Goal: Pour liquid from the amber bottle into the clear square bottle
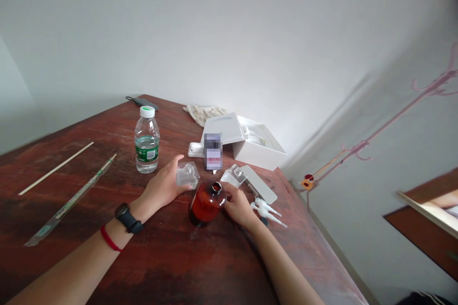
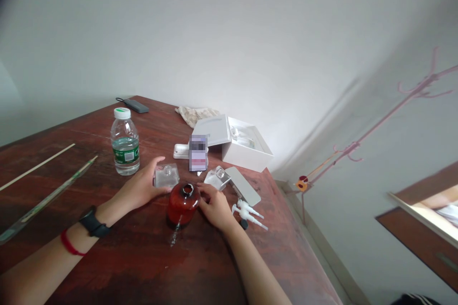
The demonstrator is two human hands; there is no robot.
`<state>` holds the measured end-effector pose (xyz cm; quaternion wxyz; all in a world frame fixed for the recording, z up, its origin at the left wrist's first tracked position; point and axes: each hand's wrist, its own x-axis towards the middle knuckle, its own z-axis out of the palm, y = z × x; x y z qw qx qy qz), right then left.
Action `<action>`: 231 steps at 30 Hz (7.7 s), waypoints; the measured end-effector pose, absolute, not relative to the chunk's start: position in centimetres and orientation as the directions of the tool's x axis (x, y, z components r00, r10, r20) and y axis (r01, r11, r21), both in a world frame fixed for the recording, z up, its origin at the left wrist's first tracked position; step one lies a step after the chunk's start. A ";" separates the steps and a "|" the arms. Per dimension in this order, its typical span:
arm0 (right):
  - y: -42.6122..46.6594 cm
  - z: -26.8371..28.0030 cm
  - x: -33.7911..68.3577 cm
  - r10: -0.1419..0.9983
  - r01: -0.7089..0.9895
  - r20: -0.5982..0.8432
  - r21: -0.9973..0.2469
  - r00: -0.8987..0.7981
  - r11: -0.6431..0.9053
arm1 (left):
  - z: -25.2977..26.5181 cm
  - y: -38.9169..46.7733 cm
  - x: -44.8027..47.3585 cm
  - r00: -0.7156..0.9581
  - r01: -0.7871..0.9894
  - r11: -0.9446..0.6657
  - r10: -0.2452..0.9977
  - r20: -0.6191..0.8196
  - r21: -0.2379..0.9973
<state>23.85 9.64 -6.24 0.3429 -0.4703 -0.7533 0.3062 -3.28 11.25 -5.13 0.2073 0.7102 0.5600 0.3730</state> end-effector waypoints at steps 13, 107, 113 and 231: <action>9.4 -6.6 23.7 0.948 0.271 0.253 -0.915 -0.193 0.299 | -5.5 10.7 -0.6 0.134 0.173 -0.482 0.876 0.464 0.859; 9.4 -5.3 21.4 0.933 -0.115 0.352 -0.933 -0.080 0.342 | -4.9 10.6 0.8 0.273 -0.198 -0.280 0.905 0.327 0.939; 9.1 -4.9 21.7 0.920 -0.147 0.386 -0.916 -0.069 0.374 | -4.2 10.3 0.5 0.312 -0.130 -0.334 0.880 0.358 0.934; 9.6 -3.9 25.0 0.890 -0.204 0.346 -0.888 0.296 0.412 | -3.6 9.3 -1.3 0.750 -0.133 -0.305 0.591 0.297 0.943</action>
